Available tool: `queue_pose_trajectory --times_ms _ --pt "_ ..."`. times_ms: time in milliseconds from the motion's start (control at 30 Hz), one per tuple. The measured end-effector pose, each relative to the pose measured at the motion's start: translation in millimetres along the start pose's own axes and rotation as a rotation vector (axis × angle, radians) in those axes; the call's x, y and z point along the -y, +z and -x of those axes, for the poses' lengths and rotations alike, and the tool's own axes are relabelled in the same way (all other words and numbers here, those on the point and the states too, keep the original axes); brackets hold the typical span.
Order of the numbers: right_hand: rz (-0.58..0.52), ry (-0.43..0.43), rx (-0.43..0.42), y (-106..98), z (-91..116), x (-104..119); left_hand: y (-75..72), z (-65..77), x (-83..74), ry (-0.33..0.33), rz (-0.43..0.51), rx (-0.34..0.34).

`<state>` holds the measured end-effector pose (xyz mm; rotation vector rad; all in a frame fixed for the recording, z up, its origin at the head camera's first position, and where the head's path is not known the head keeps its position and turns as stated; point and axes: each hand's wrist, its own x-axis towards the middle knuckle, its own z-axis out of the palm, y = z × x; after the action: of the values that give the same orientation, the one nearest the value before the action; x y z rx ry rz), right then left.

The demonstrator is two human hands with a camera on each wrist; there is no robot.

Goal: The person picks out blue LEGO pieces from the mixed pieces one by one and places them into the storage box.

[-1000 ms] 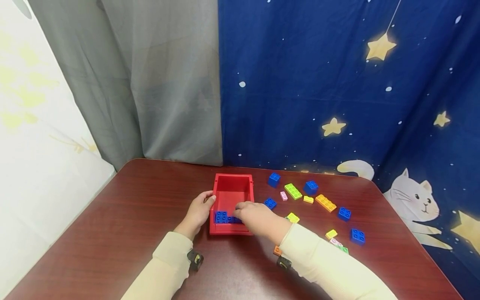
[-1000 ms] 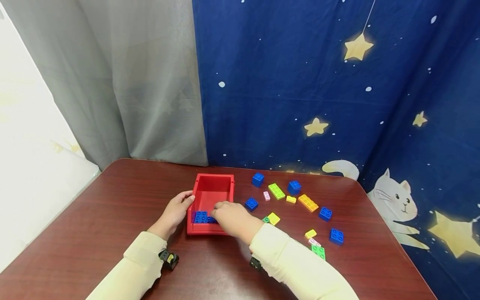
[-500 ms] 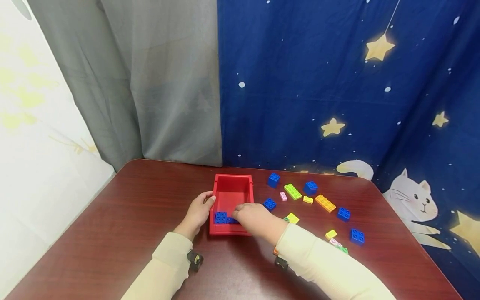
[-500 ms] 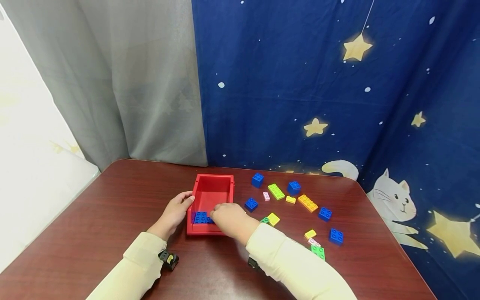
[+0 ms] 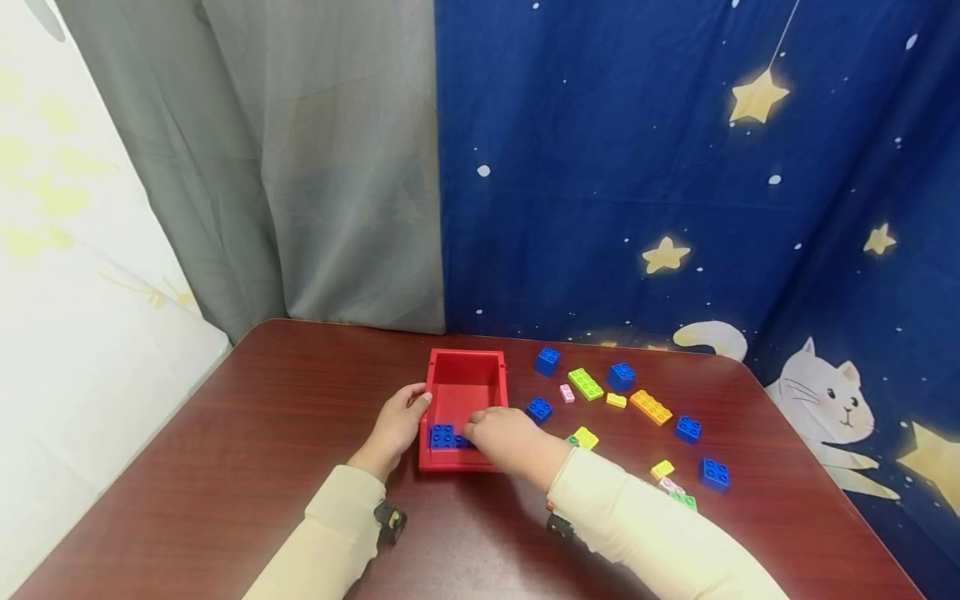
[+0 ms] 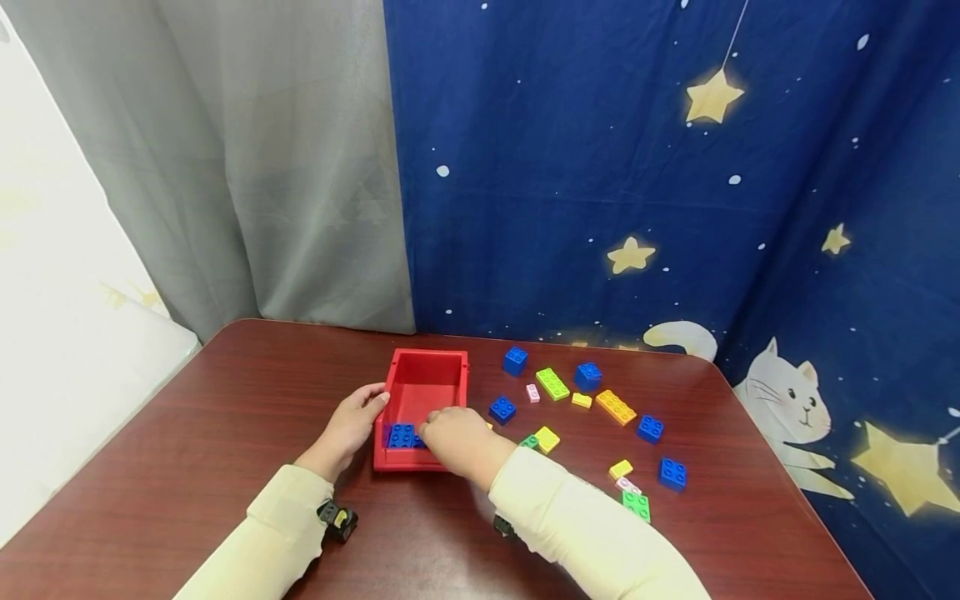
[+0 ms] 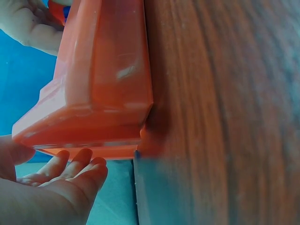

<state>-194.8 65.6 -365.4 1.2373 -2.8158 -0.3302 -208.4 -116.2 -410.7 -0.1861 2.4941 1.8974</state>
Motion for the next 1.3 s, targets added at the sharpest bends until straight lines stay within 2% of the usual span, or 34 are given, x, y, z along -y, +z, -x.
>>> queue_pose_trajectory --times_ms 867,1300 --pt "0.000 0.009 -0.006 2.9 -0.7 0.2 -0.7 0.6 -0.9 -0.030 -0.007 0.013" --pt "-0.002 0.026 -0.003 1.3 0.4 1.6 -1.3 1.5 -1.0 -0.012 -0.003 0.004"
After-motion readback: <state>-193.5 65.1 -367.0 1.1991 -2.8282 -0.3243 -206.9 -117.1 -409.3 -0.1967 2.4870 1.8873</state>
